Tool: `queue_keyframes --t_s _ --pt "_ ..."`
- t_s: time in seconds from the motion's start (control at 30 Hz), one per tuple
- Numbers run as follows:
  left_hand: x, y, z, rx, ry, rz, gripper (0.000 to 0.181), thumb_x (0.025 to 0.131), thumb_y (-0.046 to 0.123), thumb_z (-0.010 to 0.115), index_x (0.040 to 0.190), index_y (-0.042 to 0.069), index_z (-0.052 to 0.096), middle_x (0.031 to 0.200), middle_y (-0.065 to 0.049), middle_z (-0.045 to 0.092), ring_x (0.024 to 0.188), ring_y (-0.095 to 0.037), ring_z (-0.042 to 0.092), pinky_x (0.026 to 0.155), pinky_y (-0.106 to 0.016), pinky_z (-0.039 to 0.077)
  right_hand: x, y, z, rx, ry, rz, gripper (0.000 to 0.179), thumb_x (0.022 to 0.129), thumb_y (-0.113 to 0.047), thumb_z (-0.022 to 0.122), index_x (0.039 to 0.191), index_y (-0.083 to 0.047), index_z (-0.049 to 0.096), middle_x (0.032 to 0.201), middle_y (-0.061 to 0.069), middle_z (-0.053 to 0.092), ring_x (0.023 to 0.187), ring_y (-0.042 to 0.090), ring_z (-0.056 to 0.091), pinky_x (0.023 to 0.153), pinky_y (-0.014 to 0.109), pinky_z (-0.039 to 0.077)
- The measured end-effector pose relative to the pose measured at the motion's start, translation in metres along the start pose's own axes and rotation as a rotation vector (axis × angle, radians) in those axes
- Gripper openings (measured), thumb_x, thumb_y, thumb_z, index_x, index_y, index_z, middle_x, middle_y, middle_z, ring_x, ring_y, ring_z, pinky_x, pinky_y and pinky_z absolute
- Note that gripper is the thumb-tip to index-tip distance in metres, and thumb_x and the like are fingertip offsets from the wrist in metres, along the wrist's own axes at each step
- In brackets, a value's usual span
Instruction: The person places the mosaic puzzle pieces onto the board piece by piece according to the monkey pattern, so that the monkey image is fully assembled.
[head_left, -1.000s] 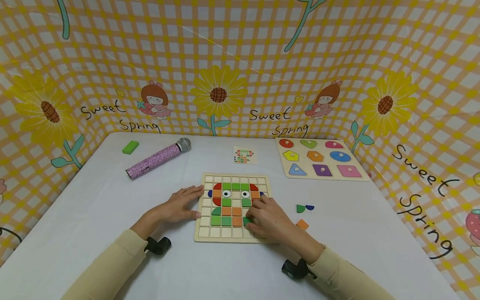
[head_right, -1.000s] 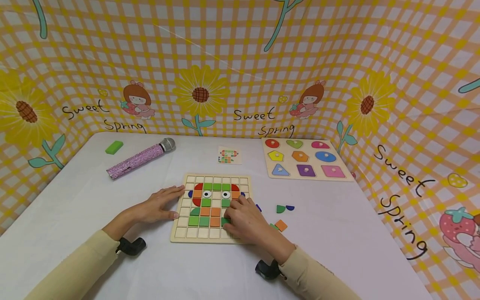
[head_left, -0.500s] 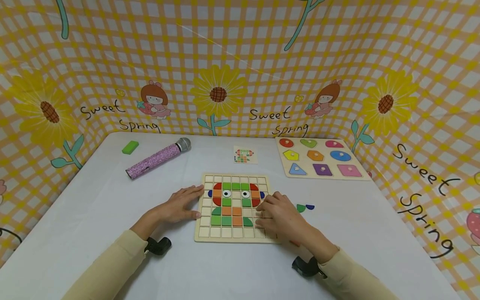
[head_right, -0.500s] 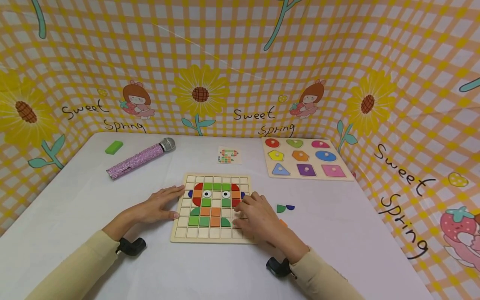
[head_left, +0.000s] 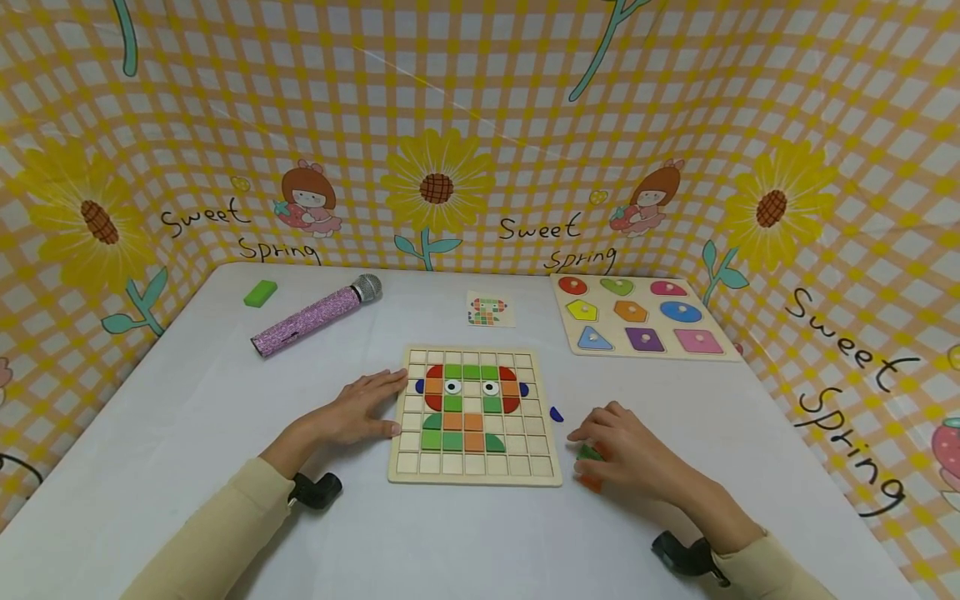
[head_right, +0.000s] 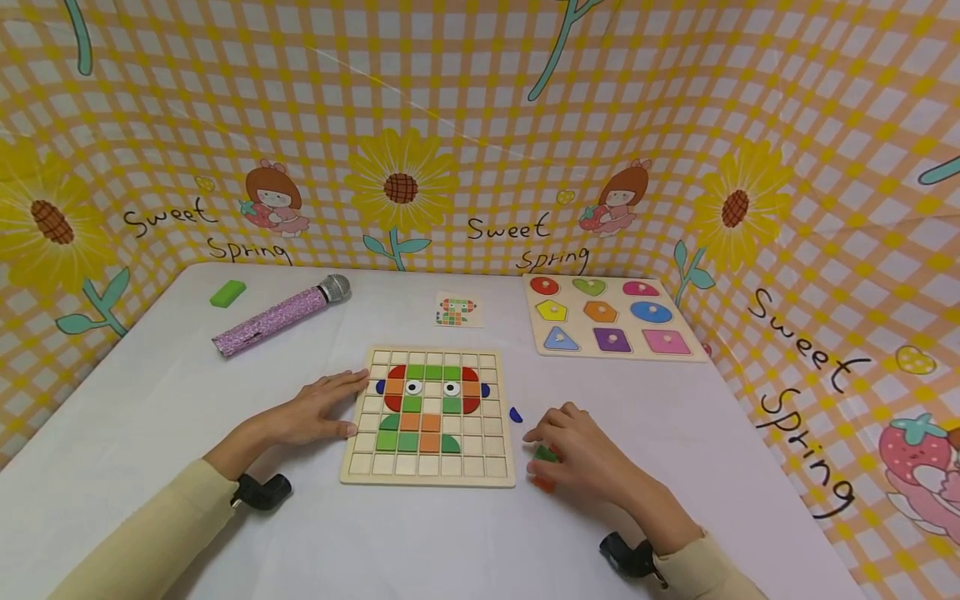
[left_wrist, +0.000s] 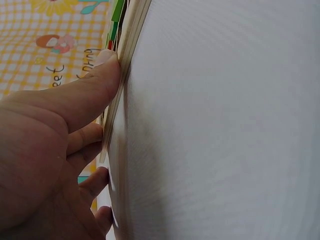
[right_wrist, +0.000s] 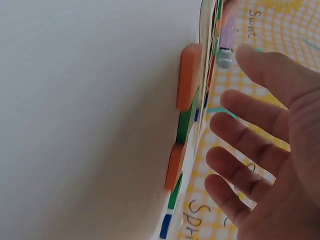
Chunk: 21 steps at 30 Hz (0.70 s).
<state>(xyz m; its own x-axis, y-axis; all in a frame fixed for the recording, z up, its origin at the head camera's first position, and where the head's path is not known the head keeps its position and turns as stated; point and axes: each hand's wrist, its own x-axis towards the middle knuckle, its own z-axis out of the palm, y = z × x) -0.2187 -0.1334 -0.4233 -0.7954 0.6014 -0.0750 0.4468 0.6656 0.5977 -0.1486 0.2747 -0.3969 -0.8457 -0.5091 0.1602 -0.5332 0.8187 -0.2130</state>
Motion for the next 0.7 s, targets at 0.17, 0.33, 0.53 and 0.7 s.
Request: queue_keyframes --t_s 0.17,0.33,0.53,0.7 --pt "0.0 0.0 0.0 0.0 -0.002 -0.002 0.075 0.089 0.03 0.064 0.148 0.004 0.027 0.158 -0.014 0.018 0.146 -0.039 0.011 0.114 -0.063 0.008 -0.015 0.005 -0.002 -0.027 0.066 -0.044 0.023 0.069 -0.033 0.082 0.087 -0.022 0.072 0.083 -0.016 0.057 0.087 0.003 0.038 0.07 0.022 0.038" --pt "0.001 0.0 0.0 0.001 -0.001 -0.004 0.075 0.089 0.03 0.064 0.148 0.004 0.027 0.158 -0.014 0.018 0.146 -0.039 0.011 0.114 -0.064 0.008 -0.027 0.006 -0.004 -0.101 0.063 -0.053 0.022 0.067 -0.038 0.082 0.08 -0.026 0.069 0.082 -0.019 0.055 0.086 0.003 0.041 0.073 0.026 0.04" --pt "0.0 0.0 -0.001 0.004 0.001 -0.008 0.076 0.088 0.031 0.065 0.148 0.005 0.027 0.158 -0.013 0.018 0.146 -0.039 0.011 0.114 -0.063 0.009 -0.033 0.004 -0.004 -0.18 -0.022 -0.015 0.027 0.067 -0.047 0.08 0.081 -0.027 0.069 0.082 -0.018 0.054 0.087 0.006 0.044 0.076 0.032 0.043" --pt "0.001 0.0 0.0 -0.001 -0.004 -0.014 0.076 0.088 0.031 0.064 0.149 0.005 0.026 0.159 -0.013 0.017 0.146 -0.039 0.011 0.113 -0.064 0.009 -0.032 0.003 -0.001 -0.194 -0.039 -0.01 0.027 0.066 -0.042 0.081 0.083 -0.024 0.071 0.083 -0.016 0.055 0.087 0.007 0.044 0.077 0.033 0.044"
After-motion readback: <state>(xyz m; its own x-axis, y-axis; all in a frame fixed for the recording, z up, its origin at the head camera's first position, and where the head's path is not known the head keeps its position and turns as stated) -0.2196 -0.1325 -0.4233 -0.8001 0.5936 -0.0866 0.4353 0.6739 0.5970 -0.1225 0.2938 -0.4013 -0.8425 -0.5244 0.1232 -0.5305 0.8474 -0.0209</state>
